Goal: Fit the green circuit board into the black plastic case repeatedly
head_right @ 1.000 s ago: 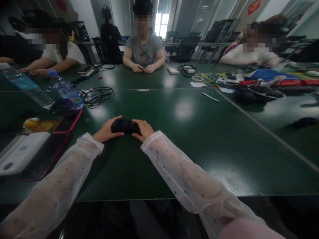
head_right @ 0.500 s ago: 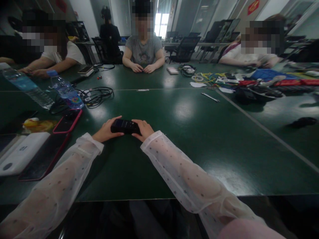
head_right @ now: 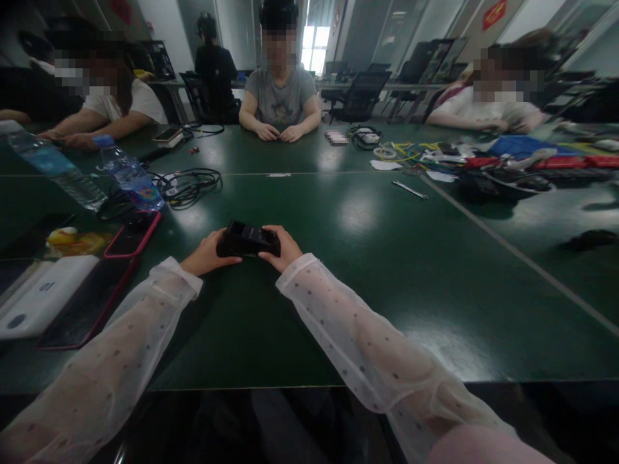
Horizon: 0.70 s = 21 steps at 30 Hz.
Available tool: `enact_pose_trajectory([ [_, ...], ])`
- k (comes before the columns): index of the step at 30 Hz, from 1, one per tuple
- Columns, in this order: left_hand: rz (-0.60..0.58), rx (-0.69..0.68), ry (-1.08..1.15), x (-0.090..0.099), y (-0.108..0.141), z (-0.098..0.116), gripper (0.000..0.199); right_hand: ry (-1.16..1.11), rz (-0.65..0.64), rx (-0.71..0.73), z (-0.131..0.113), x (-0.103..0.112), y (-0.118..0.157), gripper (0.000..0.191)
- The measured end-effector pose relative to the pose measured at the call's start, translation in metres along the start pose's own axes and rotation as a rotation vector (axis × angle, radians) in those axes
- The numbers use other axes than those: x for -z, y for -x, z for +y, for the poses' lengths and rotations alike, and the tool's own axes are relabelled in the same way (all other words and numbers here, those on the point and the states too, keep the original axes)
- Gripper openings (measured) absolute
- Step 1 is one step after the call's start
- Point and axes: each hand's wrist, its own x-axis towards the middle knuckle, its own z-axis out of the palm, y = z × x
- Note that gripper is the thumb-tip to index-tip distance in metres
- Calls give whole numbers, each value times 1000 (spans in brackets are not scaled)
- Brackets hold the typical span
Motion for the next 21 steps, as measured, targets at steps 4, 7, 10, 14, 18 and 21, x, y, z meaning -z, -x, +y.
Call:
enact_pose_trajectory([
  [4,-14,-48,4,2,1,2,82,-92,130,32,0,9,-5,58],
  [7,-31,-38,8,6,2,6,84,-67,240,-14,10,19,-10,62],
  [10,-39,-22,18,7,3,9,80,54,318,-49,28,28,-14,62],
  [14,-46,-21,26,8,3,8,79,195,308,-87,49,31,-15,61],
  [18,-45,-11,29,7,3,8,78,320,183,-155,55,27,-14,61],
  [21,-49,-1,23,7,3,7,78,399,133,-159,53,25,-14,61],
])
